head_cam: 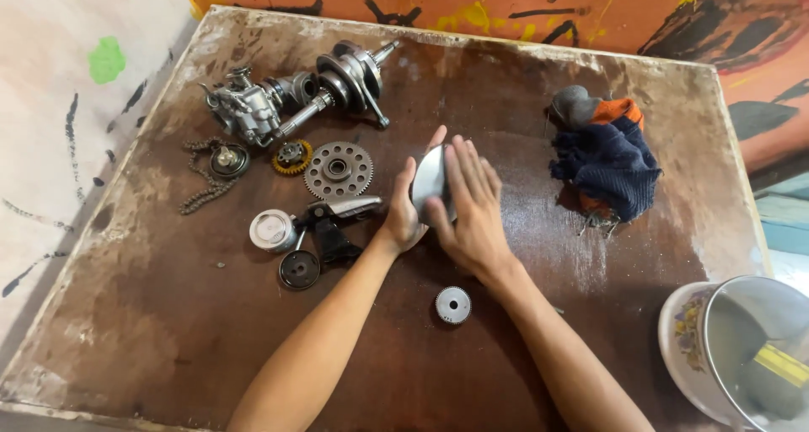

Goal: The person scrubs a white circular mechanical part with a dark abrasive pad, then wipes it with a cloth. They dip the pad into a container of liquid and continue scrubbing the part. The person also wipes the work surface with the cloth.

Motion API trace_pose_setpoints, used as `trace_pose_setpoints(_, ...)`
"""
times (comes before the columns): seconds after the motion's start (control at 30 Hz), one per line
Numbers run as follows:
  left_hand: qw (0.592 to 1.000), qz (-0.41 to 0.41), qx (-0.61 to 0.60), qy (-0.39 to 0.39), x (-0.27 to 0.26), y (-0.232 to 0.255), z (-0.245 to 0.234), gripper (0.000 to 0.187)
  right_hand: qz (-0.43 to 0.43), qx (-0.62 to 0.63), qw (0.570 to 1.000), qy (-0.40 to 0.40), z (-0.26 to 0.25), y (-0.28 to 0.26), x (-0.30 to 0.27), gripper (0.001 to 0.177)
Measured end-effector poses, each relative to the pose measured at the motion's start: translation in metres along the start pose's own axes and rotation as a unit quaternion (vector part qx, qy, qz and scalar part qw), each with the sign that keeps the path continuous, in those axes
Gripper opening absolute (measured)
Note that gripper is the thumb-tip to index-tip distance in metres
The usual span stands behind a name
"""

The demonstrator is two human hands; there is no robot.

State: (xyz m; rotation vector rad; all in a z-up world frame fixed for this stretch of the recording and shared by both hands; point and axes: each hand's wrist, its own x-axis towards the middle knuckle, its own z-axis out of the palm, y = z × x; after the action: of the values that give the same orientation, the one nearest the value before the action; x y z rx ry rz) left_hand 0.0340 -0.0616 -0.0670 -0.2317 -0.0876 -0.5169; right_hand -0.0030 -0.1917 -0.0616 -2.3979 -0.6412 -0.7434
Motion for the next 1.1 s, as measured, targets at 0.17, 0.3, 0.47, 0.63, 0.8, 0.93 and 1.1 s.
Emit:
trace_pose_setpoints(0.17,0.874,0.074,0.480,-0.028,0.011,0.024,-0.037,0.072,-0.091,0.000,0.995,-0.046,-0.003,-0.014,-0.002,0.058)
trace_pose_setpoints(0.3,0.886,0.103,0.452,-0.002,0.007,0.022,-0.046,0.070,0.024,-0.080,0.994,-0.070,-0.009,-0.001,-0.002,0.057)
trace_pose_setpoints(0.47,0.903,0.067,0.422,-0.047,0.010,0.021,-0.042,0.070,-0.081,0.022,0.994,-0.066,-0.016,-0.015,0.001,0.062)
trace_pose_setpoints(0.63,0.875,0.072,0.478,-0.033,0.003,0.014,-0.032,0.074,0.009,0.018,0.998,-0.056,-0.006,0.007,-0.006,0.058)
trace_pose_setpoints(0.8,0.884,0.079,0.459,-0.044,0.009,0.023,-0.043,0.073,-0.131,0.073,0.985,-0.088,-0.002,0.014,-0.012,0.061)
trace_pose_setpoints(0.93,0.881,0.087,0.463,-0.044,0.009,0.020,-0.048,0.069,-0.035,0.032,0.999,-0.020,0.010,0.019,-0.017,0.059)
trace_pose_setpoints(1.1,0.867,0.105,0.485,-0.044,0.010,0.020,-0.048,0.070,-0.028,0.031,0.999,-0.014,0.005,0.026,-0.023,0.060)
